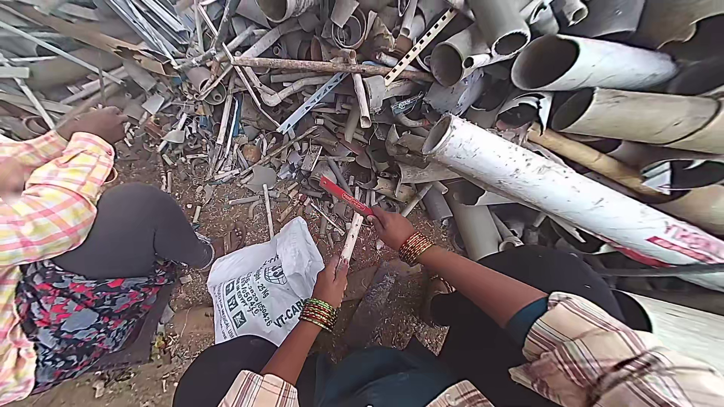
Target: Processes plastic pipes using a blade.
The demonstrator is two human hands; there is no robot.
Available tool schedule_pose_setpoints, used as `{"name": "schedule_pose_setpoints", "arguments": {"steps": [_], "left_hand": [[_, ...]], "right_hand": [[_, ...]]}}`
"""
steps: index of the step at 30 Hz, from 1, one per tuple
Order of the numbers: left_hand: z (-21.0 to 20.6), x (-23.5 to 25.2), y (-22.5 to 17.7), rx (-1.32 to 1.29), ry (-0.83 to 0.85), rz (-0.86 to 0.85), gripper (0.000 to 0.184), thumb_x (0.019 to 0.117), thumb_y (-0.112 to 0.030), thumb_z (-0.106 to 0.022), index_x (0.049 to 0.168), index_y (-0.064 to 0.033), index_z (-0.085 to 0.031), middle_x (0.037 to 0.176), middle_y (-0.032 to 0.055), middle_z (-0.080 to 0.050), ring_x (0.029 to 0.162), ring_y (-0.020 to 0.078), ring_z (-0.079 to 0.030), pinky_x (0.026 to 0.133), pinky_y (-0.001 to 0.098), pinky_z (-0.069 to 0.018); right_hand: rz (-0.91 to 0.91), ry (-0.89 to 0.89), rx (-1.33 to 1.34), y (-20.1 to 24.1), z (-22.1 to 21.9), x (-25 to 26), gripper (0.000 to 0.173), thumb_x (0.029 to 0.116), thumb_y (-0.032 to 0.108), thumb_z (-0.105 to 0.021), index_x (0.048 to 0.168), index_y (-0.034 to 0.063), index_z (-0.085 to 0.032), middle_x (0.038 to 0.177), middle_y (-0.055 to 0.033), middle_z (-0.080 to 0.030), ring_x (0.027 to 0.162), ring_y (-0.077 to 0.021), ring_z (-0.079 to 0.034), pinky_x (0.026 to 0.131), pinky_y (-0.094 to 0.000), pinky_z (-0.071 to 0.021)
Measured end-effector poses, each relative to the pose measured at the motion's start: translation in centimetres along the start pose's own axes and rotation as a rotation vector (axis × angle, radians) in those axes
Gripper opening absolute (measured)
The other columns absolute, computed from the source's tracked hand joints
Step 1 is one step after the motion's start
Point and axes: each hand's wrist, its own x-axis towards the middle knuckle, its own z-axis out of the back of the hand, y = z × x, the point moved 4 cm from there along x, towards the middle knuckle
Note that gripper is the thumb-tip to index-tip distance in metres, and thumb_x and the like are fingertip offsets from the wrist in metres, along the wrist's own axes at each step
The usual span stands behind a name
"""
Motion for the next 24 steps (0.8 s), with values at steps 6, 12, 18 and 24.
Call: {"name": "schedule_pose_setpoints", "arguments": {"steps": [6,12,18,24], "left_hand": [[0.0,0.7,0.8,0.073,-0.026,-0.005,0.044,0.1132,-0.028,-0.035,0.143,0.0016,-0.048,0.075,0.0097,-0.053,0.058,0.0191,-0.048,0.059,0.0361,-0.0468],[0.1,0.4,0.2,0.093,-0.005,-0.017,0.043,0.113,-0.029,-0.036,0.14,0.0018,-0.05,0.074,0.0086,-0.051,0.058,0.0188,-0.048,0.059,0.0361,-0.0467],[0.1,0.8,0.8,0.139,-0.018,0.016,0.044,0.1131,-0.029,-0.036,0.141,0.0016,-0.05,0.082,0.0148,-0.057,0.065,0.0238,-0.054,0.066,0.0408,-0.0495],[0.1,0.4,0.0,0.136,-0.004,-0.009,0.042,0.1131,-0.029,-0.035,0.138,0.0021,-0.051,0.079,0.0117,-0.053,0.062,0.0218,-0.051,0.063,0.0386,-0.0485]], "right_hand": [[0.151,0.262,-0.115,2.9,-4.1,-2.7,0.04,0.1136,0.026,-0.034,0.135,-0.0026,-0.05,0.114,-0.0317,-0.064,0.11,-0.0497,-0.064,0.091,-0.0643,-0.0476],[-0.025,0.039,-0.068,0.8,-0.8,-0.5,0.039,0.1135,0.026,-0.035,0.134,-0.0021,-0.052,0.113,-0.0313,-0.066,0.113,-0.048,-0.064,0.095,-0.0625,-0.0471],[0.092,0.256,-0.145,3.0,-4.4,-2.9,0.041,0.1138,0.029,-0.033,0.139,0.0002,-0.049,0.119,-0.0313,-0.064,0.114,-0.0489,-0.063,0.094,-0.064,-0.0473],[-0.044,0.043,-0.099,0.9,-1.1,-0.5,0.038,0.1132,0.025,-0.036,0.137,-0.0005,-0.051,0.114,-0.0312,-0.066,0.112,-0.0485,-0.065,0.094,-0.0633,-0.0479]]}}
